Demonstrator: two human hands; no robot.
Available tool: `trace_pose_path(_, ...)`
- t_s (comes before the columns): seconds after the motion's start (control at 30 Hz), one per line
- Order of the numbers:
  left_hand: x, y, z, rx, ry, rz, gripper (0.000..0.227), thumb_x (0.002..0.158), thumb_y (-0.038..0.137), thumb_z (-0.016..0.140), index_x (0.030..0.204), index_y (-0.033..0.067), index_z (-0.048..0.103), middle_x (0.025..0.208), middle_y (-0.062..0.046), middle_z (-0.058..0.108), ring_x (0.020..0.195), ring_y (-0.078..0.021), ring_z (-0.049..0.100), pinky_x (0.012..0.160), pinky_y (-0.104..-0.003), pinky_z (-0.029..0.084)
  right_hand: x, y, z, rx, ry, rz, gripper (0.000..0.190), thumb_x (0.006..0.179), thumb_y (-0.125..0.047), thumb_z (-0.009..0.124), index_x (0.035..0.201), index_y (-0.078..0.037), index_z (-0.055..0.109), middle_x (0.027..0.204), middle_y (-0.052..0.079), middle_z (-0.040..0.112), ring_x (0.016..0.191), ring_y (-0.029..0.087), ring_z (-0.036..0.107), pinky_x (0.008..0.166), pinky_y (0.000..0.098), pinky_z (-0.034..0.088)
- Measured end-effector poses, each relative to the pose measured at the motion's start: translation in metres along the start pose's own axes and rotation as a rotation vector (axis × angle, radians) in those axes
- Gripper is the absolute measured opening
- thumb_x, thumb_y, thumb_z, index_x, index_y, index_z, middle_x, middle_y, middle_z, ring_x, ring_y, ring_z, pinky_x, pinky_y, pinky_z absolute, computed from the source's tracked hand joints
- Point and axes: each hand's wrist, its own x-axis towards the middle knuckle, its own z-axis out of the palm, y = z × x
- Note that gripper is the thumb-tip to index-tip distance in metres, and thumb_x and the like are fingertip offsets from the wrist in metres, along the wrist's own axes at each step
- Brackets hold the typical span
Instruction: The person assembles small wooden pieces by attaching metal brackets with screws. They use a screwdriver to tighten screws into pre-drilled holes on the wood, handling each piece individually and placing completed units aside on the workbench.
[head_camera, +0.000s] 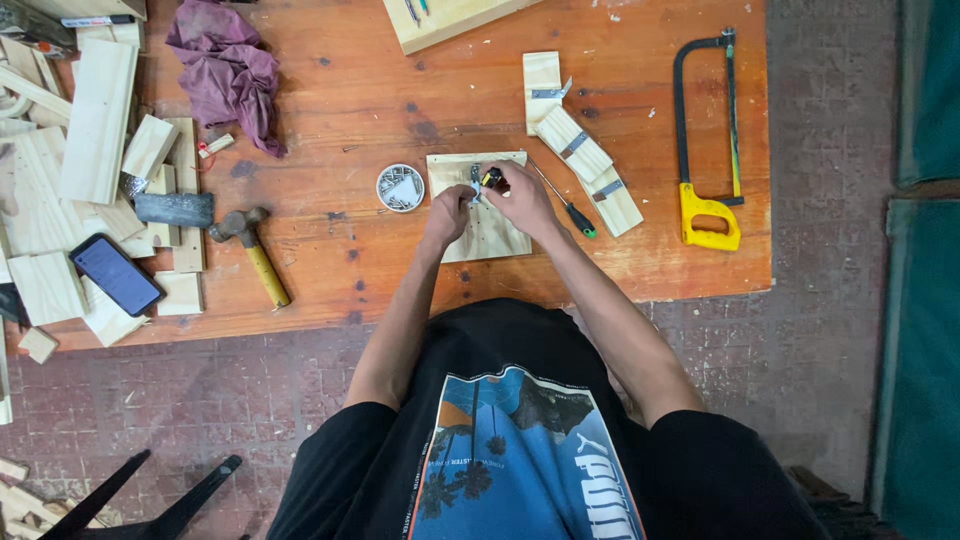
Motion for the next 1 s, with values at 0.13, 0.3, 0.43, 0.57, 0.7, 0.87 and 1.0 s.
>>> trace_pose_path(0.13,-0.004,0.022,-0.022,-0.121,0.03,-0.082,0.027,0.095,0.002,0.053,0.11,0.0131,0.072,0.098,-0.014,0.075,0.1,-0.0349,0.072,0.089,-0.045,0.058,0.003,0.005,0.003,-0.045,0.028,-0.032,0.031,0.084,-0.003,0.079,0.114,-0.002,0.07,0.097,0.022,0.067,0.09,0.043,0.071,0.074,0.0423,0.063)
trace_pose_path(0.3,-0.005,0.125,-0.095,-0.374,0.099,-0.162,0.025,0.107,0.016,0.049,0.114,0.008,0.071,0.107,-0.019,0.075,0.101,-0.0326,0.073,0.087,-0.04,0.061,0.001,-0.004,0.003,-0.212,0.046,-0.061,0.036,0.083,-0.013,0.083,0.112,0.0,0.066,0.098,0.022,0.065,0.094,0.046,0.069,0.078,0.0528,0.06)
trace_pose_path(0.43,0.004,0.155,-0.102,-0.512,0.13,-0.032,0.025,0.09,0.016,0.081,0.112,0.0104,0.073,0.108,-0.011,0.073,0.105,-0.0271,0.071,0.091,-0.036,0.06,0.002,0.011,0.01,-0.284,0.067,-0.015,0.029,0.083,-0.013,0.08,0.105,-0.003,0.064,0.092,0.02,0.065,0.092,0.045,0.068,0.077,0.0545,0.057)
trace_pose_path(0.57,0.01,0.163,-0.093,-0.383,0.142,0.096,0.031,0.079,0.015,0.091,0.104,0.0111,0.073,0.097,-0.01,0.067,0.096,-0.0301,0.071,0.086,-0.037,0.062,0.003,0.048,0.024,-0.29,0.148,0.007,0.025,0.083,-0.012,0.077,0.098,-0.004,0.059,0.086,0.023,0.065,0.087,0.047,0.068,0.072,0.057,0.054)
trace_pose_path(0.7,0.013,0.166,-0.091,-0.24,0.14,0.194,0.025,0.083,0.014,0.087,0.104,0.0165,0.075,0.1,-0.006,0.069,0.1,-0.0303,0.071,0.087,-0.039,0.06,0.005,0.027,0.02,-0.249,0.183,0.065,0.023,0.083,-0.009,0.075,0.096,-0.003,0.058,0.084,0.026,0.066,0.085,0.049,0.068,0.071,0.0573,0.054)
trace_pose_path(0.87,0.013,0.185,-0.115,-0.12,0.031,0.313,0.018,0.097,0.005,0.067,0.111,0.0128,0.075,0.103,-0.016,0.062,0.108,-0.0408,0.065,0.095,-0.046,0.055,0.01,0.079,0.024,-0.179,0.0,0.169,0.02,0.08,-0.015,0.075,0.092,-0.001,0.069,0.083,0.025,0.07,0.087,0.05,0.069,0.071,0.0567,0.054)
trace_pose_path(1.0,0.017,0.187,-0.105,-0.174,0.025,0.255,0.02,0.098,0.001,0.062,0.112,0.0091,0.072,0.107,-0.018,0.062,0.108,-0.0421,0.065,0.094,-0.046,0.057,0.012,0.058,0.015,-0.186,0.019,0.23,0.014,0.083,-0.014,0.072,0.092,-0.003,0.069,0.076,0.016,0.072,0.075,0.039,0.073,0.068,0.0437,0.056)
